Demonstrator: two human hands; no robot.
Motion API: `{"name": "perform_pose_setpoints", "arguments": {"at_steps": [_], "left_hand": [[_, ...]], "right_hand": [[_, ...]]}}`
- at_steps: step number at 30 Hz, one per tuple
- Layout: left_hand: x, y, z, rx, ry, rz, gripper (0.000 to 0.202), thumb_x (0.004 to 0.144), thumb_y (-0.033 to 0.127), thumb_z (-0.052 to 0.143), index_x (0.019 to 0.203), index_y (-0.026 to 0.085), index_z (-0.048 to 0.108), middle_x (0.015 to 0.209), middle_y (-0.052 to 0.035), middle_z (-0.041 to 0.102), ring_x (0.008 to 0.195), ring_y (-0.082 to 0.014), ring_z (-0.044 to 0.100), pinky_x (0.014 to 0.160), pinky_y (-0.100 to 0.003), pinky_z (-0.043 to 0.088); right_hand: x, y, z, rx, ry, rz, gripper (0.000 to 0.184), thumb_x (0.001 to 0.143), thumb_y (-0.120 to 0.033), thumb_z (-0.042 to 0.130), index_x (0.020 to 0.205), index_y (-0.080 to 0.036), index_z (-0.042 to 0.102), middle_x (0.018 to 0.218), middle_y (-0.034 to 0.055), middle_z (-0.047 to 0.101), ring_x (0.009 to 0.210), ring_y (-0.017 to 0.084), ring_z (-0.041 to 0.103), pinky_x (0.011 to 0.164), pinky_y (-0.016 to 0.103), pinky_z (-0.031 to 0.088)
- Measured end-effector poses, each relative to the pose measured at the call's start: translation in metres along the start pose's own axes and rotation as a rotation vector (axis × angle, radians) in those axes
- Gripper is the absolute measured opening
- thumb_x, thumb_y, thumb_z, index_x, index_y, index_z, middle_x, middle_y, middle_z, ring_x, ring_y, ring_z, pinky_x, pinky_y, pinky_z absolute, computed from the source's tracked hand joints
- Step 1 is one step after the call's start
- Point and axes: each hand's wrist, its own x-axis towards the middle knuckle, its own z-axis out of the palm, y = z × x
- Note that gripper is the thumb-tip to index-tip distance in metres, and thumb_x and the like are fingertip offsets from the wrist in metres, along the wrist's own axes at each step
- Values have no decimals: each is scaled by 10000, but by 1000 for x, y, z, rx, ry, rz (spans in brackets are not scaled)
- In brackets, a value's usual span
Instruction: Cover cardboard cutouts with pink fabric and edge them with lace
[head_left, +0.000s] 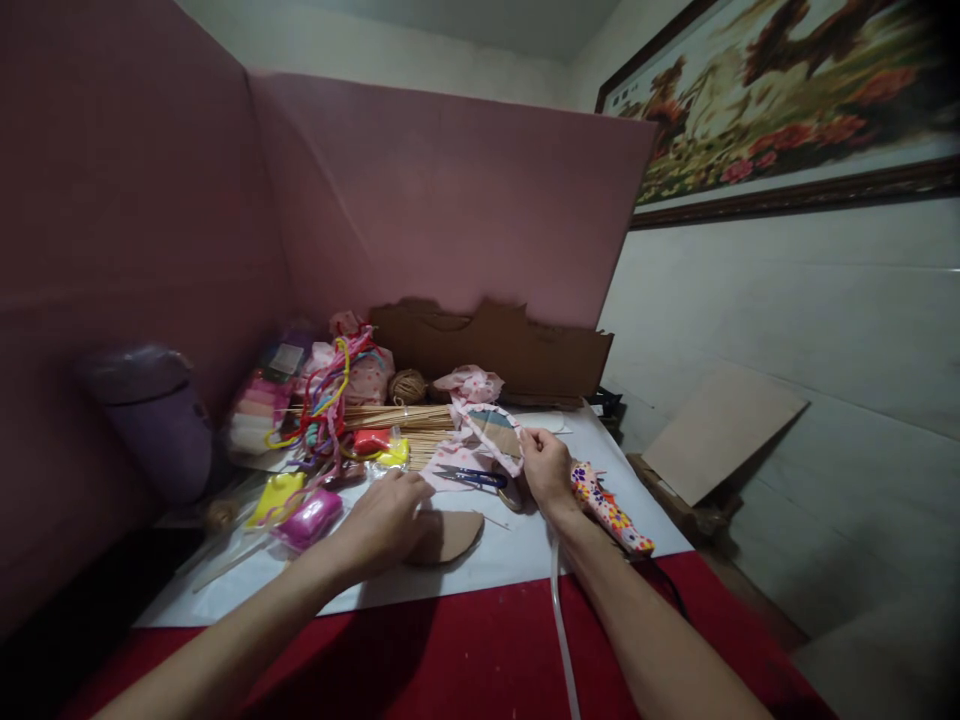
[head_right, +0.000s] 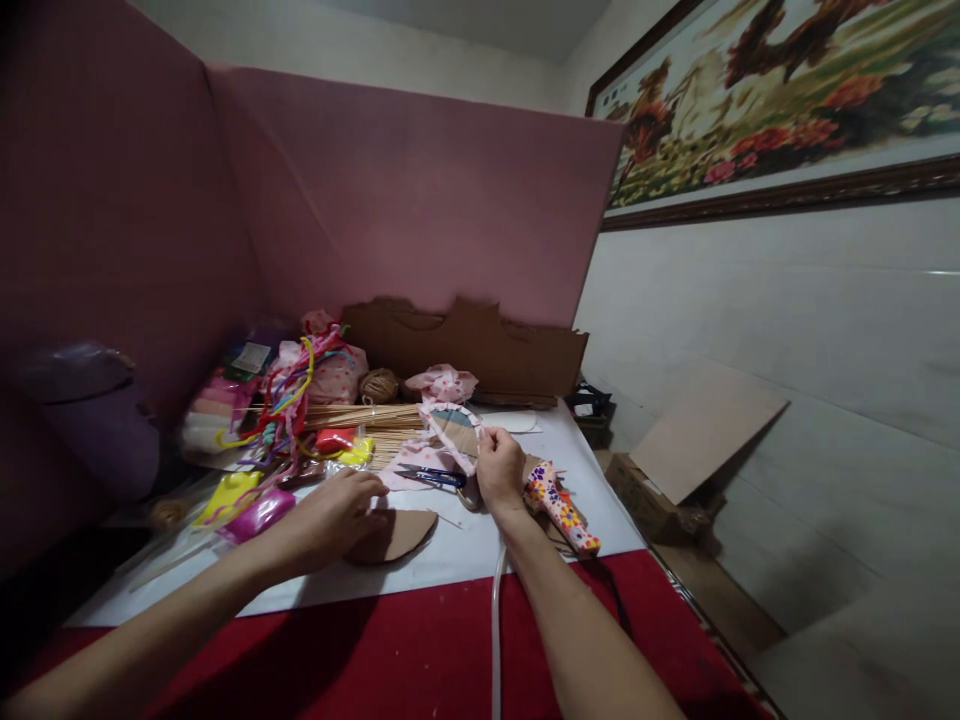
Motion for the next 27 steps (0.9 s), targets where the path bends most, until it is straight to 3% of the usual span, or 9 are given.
{"name": "perform_pose_setpoints", "arguments": {"at_steps": [3, 7, 10, 13, 16, 20, 23, 27], "left_hand": [[27, 12, 1, 194, 6, 110, 201, 769, 144, 488, 866, 153, 663, 892, -115, 658, 893, -266, 538, 777, -385, 416], [63, 27, 23, 215, -5, 203, 214, 746, 117, 505, 881, 151, 667, 901, -121, 654, 926, -269, 530, 837, -400, 392], [76, 32, 36, 229, 39, 212, 254, 777, 135, 482, 964, 151, 653, 945, -136, 634, 985, -284, 506, 837, -413, 386], [79, 27, 31, 229, 79, 210, 221, 802, 176, 486, 937, 188, 661, 959, -98, 619, 952, -243, 521, 810, -351, 401], [79, 10, 11, 236, 149, 141, 321, 810, 100, 426, 1038, 205, 626, 1022, -85, 572, 901, -196, 536, 759, -299, 408], [79, -23, -8, 273, 232, 8, 437, 784, 6, 343, 1121, 154, 579, 982, -121, 531, 865, -220, 519, 745, -346, 393], [77, -35, -8, 278, 229, -29, 343, 787, 49, 394, 1023, 139, 626, 969, -139, 545, 939, -262, 490, 794, -400, 368], [71, -17, 9, 199, 169, 55, 185, 791, 202, 510, 867, 190, 678, 977, -102, 596, 996, -260, 464, 838, -390, 350]], "right_hand": [[-1, -2, 0, 7, 22, -5, 348, 787, -408, 435, 723, -138, 645, 646, 75, 658, 590, 193, 555, 560, 278, 399], [-1, -4, -2, -2, 65, -7, 343, 807, -399, 421, 786, -140, 645, 731, 100, 681, 661, 209, 587, 603, 284, 414], [-1, -3, -3, -14, 74, -4, 338, 814, -394, 417, 801, -146, 646, 747, 108, 688, 668, 217, 600, 606, 287, 419], [0, -1, -3, -33, 95, 9, 337, 810, -389, 419, 808, -143, 650, 754, 123, 691, 674, 231, 602, 610, 299, 414], [0, -1, -4, -56, 123, 22, 337, 804, -382, 423, 808, -137, 655, 761, 133, 694, 675, 236, 598, 620, 308, 405], [0, -3, -3, -73, 107, 28, 320, 793, -382, 444, 772, -150, 664, 725, 110, 697, 638, 217, 593, 594, 291, 397], [-1, -5, -2, -83, 98, 30, 308, 784, -373, 452, 755, -156, 668, 707, 98, 699, 623, 210, 593, 576, 281, 391], [-2, -5, -2, -90, 100, 30, 321, 793, -372, 437, 748, -155, 669, 715, 101, 701, 626, 210, 595, 571, 280, 388]]}}
